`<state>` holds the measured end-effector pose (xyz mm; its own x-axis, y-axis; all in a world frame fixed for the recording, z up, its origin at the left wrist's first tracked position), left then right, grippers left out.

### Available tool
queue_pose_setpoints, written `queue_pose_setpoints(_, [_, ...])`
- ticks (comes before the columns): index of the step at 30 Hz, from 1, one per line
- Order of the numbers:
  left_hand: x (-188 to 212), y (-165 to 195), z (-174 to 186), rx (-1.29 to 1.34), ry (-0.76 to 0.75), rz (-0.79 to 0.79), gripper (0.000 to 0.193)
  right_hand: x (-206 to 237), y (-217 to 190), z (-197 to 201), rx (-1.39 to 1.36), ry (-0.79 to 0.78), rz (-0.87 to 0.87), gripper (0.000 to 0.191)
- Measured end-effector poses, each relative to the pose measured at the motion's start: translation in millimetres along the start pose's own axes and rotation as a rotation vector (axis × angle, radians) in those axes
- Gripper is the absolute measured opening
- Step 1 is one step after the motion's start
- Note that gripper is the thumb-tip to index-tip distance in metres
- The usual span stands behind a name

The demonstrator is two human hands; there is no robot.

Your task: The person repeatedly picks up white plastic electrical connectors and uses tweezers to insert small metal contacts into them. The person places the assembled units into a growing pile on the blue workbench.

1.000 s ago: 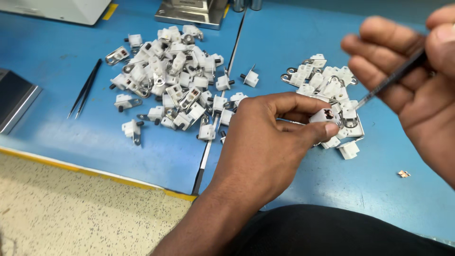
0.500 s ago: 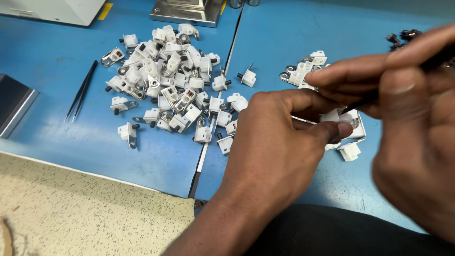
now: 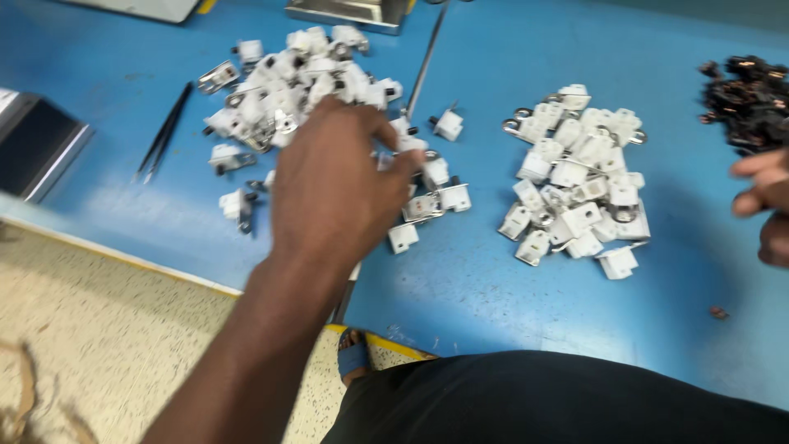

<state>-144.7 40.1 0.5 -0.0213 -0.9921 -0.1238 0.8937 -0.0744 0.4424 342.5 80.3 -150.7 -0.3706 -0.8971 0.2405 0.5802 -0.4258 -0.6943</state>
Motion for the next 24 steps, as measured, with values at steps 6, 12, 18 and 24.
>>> queue_pose_setpoints(6, [1, 23, -1, 0.085, 0.077, -0.108, 0.035, 34, 66, 3, 0.122, -0.053, -0.045, 0.034])
queue_pose_setpoints(12, [17, 100, -36, 0.123, 0.001, -0.554, 0.055, 122, 25, -5, 0.396, 0.076, -0.165, 0.037])
queue_pose_setpoints(18, [21, 103, -53, 0.168, -0.137, -0.5, 0.054, 141, -34, -8, 0.511, 0.103, -0.241, 0.024])
queue_pose_setpoints(24, [29, 100, -54, 0.201, -0.111, -0.402, 0.052, 130, -33, 3, 0.34, 0.095, -0.186, 0.031])
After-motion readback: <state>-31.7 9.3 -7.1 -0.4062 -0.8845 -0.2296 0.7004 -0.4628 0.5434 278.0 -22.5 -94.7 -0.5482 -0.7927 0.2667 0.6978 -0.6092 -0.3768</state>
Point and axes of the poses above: each hand's wrist, its own x-axis away from the middle knuckle, its own z-axis out of the back of the hand, y = z × x, the point moved 8 cm from there along -x, towards the middle knuckle, and after that the axes turned 13 degrees about -z, right-handed, at the moved point
